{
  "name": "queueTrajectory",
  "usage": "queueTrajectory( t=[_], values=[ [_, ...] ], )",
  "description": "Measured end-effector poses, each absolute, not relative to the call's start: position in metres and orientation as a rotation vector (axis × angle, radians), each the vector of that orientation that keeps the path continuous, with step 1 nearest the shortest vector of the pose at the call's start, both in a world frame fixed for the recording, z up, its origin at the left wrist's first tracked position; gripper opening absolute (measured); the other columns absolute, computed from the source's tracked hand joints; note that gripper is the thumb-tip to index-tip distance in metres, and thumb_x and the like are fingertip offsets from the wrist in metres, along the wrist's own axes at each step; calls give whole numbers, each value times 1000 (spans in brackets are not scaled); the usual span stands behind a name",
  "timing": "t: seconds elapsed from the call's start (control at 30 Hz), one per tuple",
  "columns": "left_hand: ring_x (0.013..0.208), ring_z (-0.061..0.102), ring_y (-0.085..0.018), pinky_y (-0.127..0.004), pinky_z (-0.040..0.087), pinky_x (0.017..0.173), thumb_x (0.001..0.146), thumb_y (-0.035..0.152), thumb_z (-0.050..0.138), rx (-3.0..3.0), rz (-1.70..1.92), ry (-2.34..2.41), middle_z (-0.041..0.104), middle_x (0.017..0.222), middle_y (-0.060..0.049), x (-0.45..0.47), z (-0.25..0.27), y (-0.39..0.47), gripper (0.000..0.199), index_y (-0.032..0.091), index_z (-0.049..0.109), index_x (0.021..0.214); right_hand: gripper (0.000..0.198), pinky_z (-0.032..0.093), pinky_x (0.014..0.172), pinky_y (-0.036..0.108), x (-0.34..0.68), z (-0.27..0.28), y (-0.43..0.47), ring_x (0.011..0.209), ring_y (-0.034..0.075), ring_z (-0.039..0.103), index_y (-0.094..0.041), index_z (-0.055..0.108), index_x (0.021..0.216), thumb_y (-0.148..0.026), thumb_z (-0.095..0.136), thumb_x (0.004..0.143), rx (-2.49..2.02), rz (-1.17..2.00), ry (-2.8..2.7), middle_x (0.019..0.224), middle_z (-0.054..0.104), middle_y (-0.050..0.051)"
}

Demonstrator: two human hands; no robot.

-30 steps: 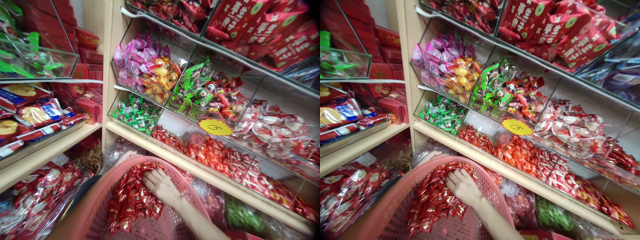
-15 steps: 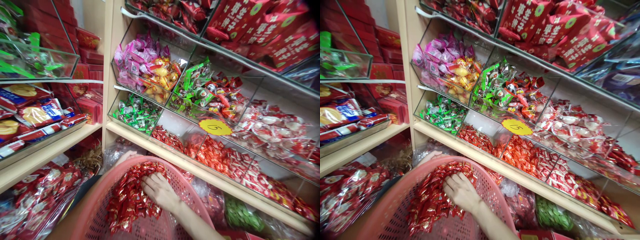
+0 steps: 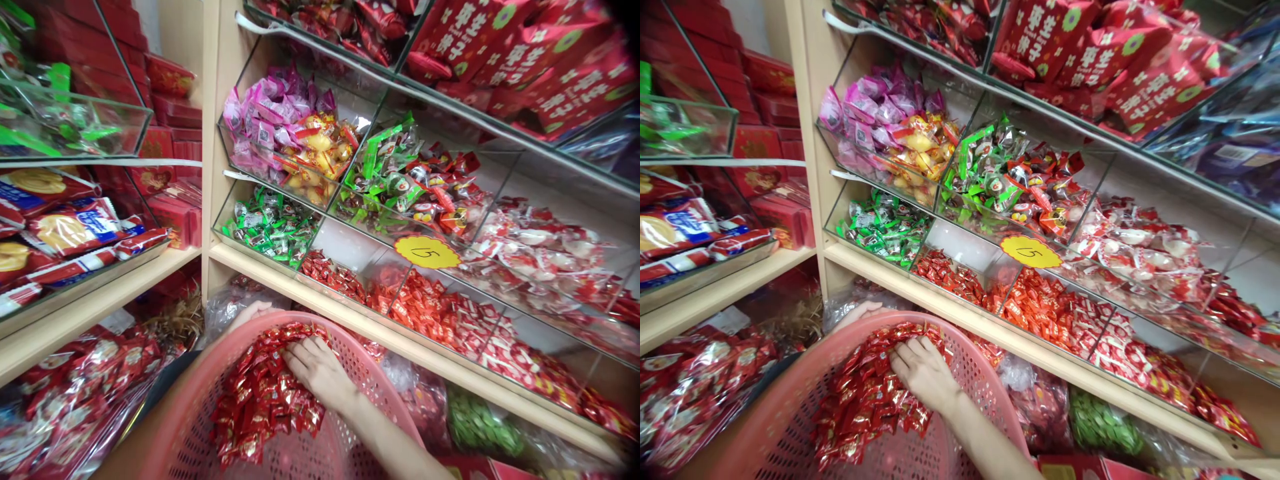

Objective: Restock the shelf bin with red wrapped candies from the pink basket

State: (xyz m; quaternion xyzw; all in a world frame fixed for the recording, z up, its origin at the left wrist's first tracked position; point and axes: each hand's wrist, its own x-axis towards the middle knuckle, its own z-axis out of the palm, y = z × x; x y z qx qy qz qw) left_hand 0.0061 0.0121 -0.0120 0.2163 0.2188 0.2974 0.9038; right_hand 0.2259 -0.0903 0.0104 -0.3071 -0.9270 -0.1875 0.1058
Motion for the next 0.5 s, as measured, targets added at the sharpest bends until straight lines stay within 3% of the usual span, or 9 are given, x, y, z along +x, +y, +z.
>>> queueTrajectory(
  t=[0.33, 0.5],
  values=[
    [100, 81, -26, -37, 53, 108, 105, 28, 42, 456, 612, 499, 91, 106, -15, 5, -19, 15, 52, 6, 89, 105, 28, 55, 89, 35, 229, 11, -99, 98, 21, 68, -17, 75, 132, -17, 50, 120, -898, -564, -2622, 119, 82, 10],
    [94, 82, -28, -38, 55, 104, 101, 25, 47, 437, 637, 498, 90, 99, -16, 6, -18, 14, 45, 4, 87, 101, 27, 50, 77, 36, 216, 1, -116, 79, 21, 59, -15, 76, 132, -29, 57, 119, -875, -568, -2582, 85, 71, 5]
  ],
)
